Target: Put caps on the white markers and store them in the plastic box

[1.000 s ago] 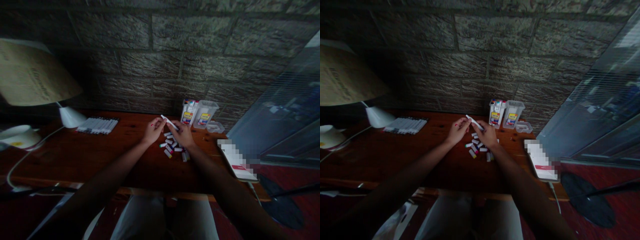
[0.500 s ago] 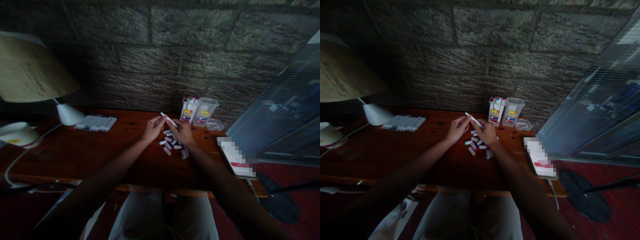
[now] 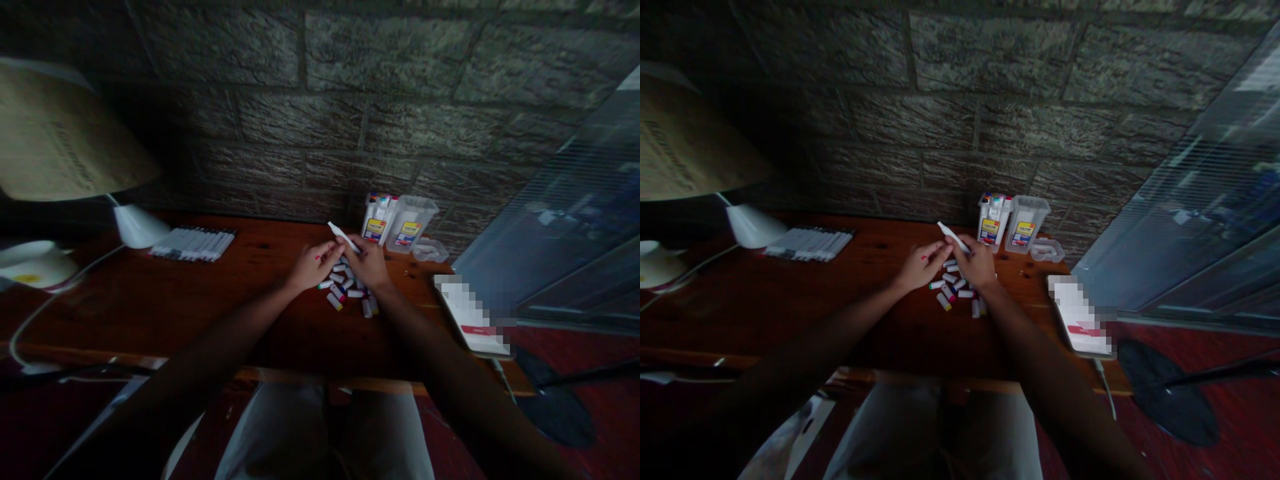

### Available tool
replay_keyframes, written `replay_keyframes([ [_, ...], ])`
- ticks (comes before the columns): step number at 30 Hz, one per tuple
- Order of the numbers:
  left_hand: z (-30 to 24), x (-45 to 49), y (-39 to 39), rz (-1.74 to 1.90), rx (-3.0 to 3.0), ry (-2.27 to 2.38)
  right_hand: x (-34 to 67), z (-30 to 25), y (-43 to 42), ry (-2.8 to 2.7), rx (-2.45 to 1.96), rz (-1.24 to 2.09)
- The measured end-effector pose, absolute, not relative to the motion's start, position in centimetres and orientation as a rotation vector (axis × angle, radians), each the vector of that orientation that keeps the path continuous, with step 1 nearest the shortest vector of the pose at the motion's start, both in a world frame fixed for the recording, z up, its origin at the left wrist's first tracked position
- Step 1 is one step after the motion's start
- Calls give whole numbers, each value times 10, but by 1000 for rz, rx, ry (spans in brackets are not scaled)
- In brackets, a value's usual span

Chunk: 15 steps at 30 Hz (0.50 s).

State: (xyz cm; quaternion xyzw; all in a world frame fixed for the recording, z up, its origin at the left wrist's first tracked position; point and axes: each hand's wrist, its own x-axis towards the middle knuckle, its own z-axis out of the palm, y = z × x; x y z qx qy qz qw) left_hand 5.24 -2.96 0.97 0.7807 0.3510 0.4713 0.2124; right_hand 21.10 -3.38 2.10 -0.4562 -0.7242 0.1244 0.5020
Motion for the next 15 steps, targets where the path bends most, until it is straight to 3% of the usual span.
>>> replay_keyframes([
  [15, 9, 49, -27, 1349, 2247, 1106, 214, 23, -34, -1730, -1131, 371],
])
